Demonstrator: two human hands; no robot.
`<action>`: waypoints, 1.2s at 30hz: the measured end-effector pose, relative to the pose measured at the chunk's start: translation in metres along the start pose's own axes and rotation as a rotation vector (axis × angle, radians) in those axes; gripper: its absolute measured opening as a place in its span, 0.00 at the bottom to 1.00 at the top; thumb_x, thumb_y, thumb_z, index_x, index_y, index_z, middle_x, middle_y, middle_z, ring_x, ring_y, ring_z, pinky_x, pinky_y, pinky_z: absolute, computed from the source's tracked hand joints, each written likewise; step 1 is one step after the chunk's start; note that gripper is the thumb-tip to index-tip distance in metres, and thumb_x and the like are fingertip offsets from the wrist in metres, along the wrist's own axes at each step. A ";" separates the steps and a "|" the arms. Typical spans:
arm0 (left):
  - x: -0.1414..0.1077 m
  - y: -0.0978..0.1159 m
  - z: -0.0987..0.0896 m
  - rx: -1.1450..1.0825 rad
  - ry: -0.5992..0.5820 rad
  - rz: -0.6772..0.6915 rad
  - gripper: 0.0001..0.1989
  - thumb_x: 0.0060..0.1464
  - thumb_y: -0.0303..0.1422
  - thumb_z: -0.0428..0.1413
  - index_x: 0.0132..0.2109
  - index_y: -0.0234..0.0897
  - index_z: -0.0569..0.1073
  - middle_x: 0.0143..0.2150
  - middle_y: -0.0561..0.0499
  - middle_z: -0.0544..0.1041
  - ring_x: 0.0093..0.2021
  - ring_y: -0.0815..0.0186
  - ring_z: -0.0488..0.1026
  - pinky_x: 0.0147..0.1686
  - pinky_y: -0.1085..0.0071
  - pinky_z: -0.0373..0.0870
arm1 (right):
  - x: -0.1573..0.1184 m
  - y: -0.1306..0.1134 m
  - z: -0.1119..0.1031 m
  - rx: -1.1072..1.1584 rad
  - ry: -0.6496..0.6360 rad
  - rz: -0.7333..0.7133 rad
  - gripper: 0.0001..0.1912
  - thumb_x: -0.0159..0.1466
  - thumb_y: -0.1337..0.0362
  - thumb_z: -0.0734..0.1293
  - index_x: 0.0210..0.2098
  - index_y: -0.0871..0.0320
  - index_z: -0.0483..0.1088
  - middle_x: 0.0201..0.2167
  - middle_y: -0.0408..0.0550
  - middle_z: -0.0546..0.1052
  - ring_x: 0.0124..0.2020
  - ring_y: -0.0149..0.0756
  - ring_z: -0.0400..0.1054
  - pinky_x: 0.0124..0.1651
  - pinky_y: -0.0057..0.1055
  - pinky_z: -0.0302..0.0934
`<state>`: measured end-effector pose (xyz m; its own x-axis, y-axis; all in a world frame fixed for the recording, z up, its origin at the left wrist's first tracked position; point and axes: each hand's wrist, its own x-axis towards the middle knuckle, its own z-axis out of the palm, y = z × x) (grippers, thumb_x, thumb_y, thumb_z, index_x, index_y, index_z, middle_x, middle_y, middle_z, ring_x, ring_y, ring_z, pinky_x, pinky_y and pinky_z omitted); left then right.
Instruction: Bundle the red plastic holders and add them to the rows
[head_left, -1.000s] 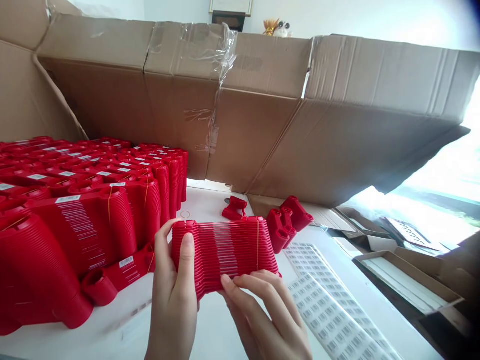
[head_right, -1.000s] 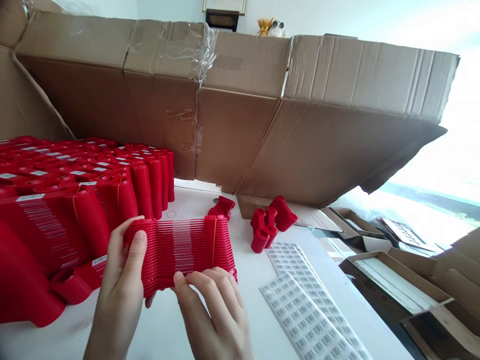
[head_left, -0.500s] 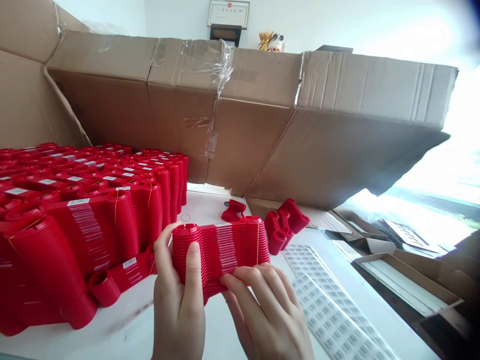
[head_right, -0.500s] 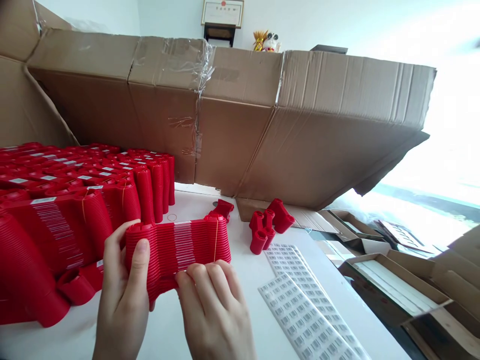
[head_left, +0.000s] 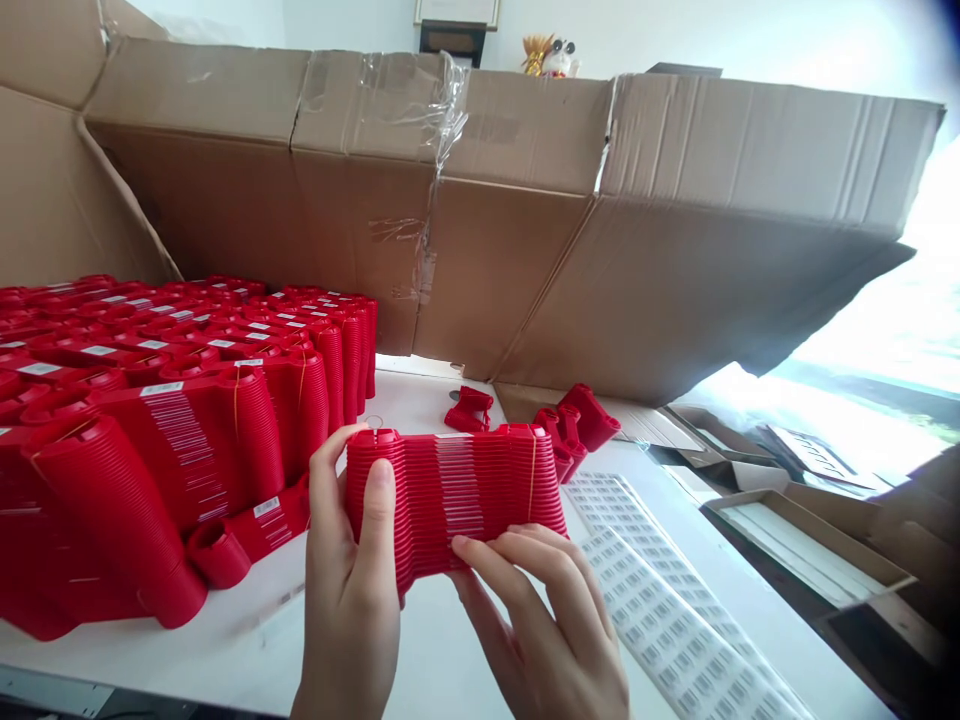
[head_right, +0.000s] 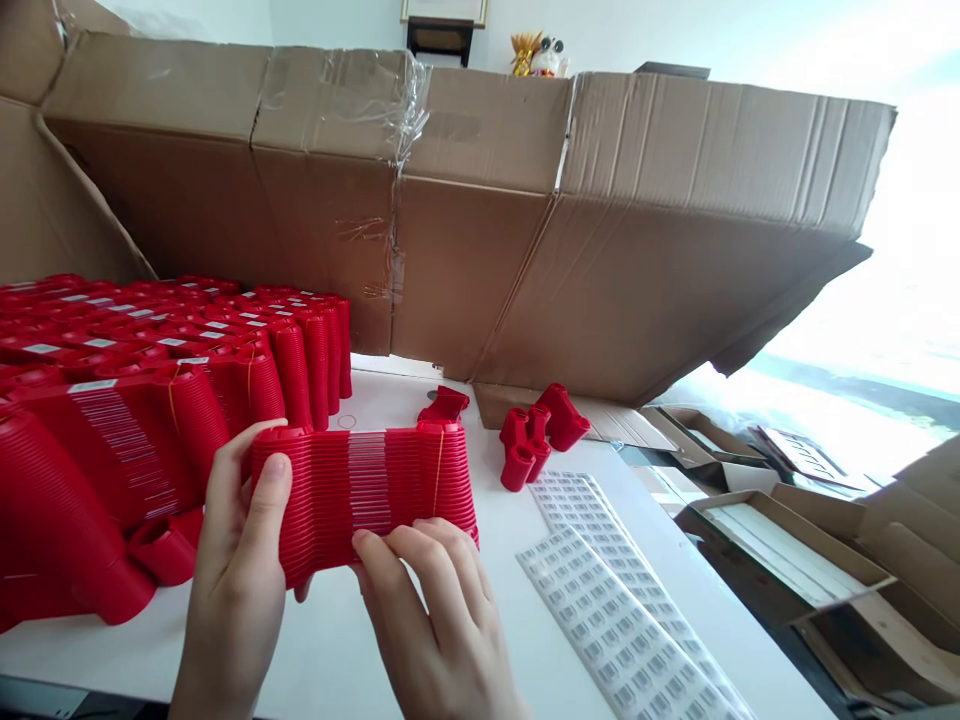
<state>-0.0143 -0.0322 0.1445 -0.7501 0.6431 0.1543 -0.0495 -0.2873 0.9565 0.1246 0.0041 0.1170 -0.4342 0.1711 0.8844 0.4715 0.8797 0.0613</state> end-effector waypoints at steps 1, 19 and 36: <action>0.000 0.001 0.000 0.000 -0.003 0.000 0.22 0.63 0.55 0.53 0.56 0.50 0.71 0.55 0.51 0.77 0.53 0.56 0.74 0.48 0.63 0.76 | -0.001 0.000 -0.001 0.004 -0.002 -0.001 0.09 0.69 0.76 0.68 0.48 0.65 0.75 0.41 0.50 0.71 0.44 0.38 0.67 0.54 0.36 0.65; -0.005 -0.003 0.007 0.070 0.068 0.165 0.19 0.65 0.49 0.54 0.57 0.47 0.69 0.51 0.50 0.76 0.46 0.62 0.74 0.40 0.69 0.72 | 0.010 -0.011 -0.005 -0.183 -0.133 0.040 0.09 0.70 0.72 0.66 0.47 0.65 0.75 0.40 0.56 0.76 0.42 0.44 0.69 0.43 0.39 0.68; 0.011 -0.008 -0.002 -0.016 0.008 0.022 0.21 0.63 0.53 0.54 0.56 0.47 0.71 0.51 0.49 0.78 0.49 0.58 0.76 0.43 0.67 0.75 | 0.001 -0.019 -0.007 -0.025 0.075 0.016 0.08 0.69 0.75 0.65 0.42 0.57 0.74 0.31 0.43 0.76 0.34 0.35 0.74 0.46 0.34 0.73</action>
<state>-0.0233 -0.0248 0.1383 -0.7565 0.6306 0.1735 -0.0433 -0.3130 0.9488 0.1206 -0.0151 0.1196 -0.3684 0.1501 0.9175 0.4975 0.8655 0.0582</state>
